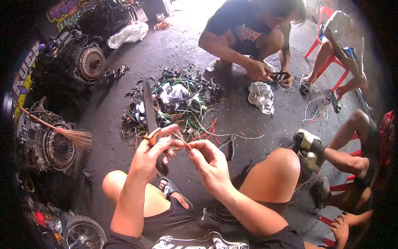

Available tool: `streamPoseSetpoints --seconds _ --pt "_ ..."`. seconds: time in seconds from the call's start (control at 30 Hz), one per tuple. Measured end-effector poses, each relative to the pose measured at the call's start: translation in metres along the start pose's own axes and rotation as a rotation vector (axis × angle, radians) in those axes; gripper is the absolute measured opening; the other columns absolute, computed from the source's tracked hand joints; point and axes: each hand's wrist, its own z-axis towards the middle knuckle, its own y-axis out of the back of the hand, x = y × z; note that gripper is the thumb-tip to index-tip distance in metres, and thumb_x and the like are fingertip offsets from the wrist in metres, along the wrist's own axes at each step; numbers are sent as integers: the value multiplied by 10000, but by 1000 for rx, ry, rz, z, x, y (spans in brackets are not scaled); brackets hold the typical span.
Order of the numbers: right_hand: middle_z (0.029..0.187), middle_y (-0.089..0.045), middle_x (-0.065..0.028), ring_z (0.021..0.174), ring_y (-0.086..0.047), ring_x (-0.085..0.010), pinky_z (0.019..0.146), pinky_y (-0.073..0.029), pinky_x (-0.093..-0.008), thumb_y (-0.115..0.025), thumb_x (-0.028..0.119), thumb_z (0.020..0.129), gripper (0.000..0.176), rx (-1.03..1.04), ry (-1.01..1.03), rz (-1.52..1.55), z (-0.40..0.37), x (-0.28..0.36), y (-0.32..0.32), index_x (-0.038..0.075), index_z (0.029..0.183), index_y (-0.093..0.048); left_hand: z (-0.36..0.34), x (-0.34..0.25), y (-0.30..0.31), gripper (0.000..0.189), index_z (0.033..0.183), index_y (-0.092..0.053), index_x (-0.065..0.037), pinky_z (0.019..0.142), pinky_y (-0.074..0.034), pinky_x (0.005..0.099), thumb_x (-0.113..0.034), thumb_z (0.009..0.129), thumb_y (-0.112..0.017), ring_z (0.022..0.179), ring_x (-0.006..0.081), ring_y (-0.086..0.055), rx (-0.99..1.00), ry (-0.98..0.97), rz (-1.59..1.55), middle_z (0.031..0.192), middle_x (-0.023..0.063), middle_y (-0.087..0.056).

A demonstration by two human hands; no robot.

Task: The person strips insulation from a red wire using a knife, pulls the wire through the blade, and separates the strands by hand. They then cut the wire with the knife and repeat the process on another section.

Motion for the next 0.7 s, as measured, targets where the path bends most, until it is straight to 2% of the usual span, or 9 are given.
streamPoseSetpoints --seconds 0.03,0.17,0.27,0.3,0.37,0.43,0.53,0.7 --pt "796 -553 55 652 -459 -13 546 -353 -183 -611 153 982 166 -25 17 2 1 -2 2 40 1103 -630 -1 4 1 279 1213 -632 -15 547 -447 185 -144 970 -581 669 41 -550 -68 -67 107 881 52 -694" --pt "819 -579 44 678 -480 -20 578 -381 -189 -606 136 986 151 -80 -64 48 0 -6 8 32 1091 -636 -5 12 4 202 1081 -690 -34 510 -407 177 -174 985 -581 588 30 -518 -113 -133 308 838 42 -680" --pt "868 -611 28 721 -507 -34 634 -425 -207 -594 115 994 126 -18 -80 113 -2 -7 4 21 1067 -635 -7 17 -11 193 1064 -686 -33 491 -402 190 -187 972 -613 573 35 -512 -16 49 65 786 15 -655" --pt "873 -614 25 720 -508 -36 636 -427 -209 -595 116 993 125 9 -73 129 -2 -8 3 21 1065 -634 -6 17 -19 153 1030 -678 -36 478 -396 201 -158 939 -662 559 41 -507 -71 45 16 735 -9 -623" --pt "880 -615 19 732 -512 -41 656 -433 -212 -606 116 990 112 48 -93 166 -1 -12 4 21 1046 -628 -4 23 -21 162 1029 -672 -43 476 -371 184 -174 933 -685 554 24 -491 -84 20 -78 754 -17 -627" --pt "849 -608 22 698 -489 -33 611 -400 -206 -618 133 984 123 22 -81 112 0 -10 -2 25 1044 -623 -5 19 -24 155 993 -655 -46 493 -369 174 -163 912 -715 565 19 -495 -104 14 -162 761 -20 -626" --pt "844 -617 13 694 -495 -33 600 -396 -203 -628 134 979 120 54 -67 56 0 -11 -2 25 1028 -615 -5 19 -21 130 965 -625 -58 521 -391 194 -147 912 -704 601 32 -509 -99 35 -174 767 -15 -617" --pt "845 -623 -3 735 -552 -52 633 -443 -210 -637 138 975 124 132 -37 -33 1 -13 6 21 1001 -603 -4 21 -12 136 955 -575 -89 541 -408 226 -134 899 -691 636 56 -513 15 266 -467 776 -15 -586"
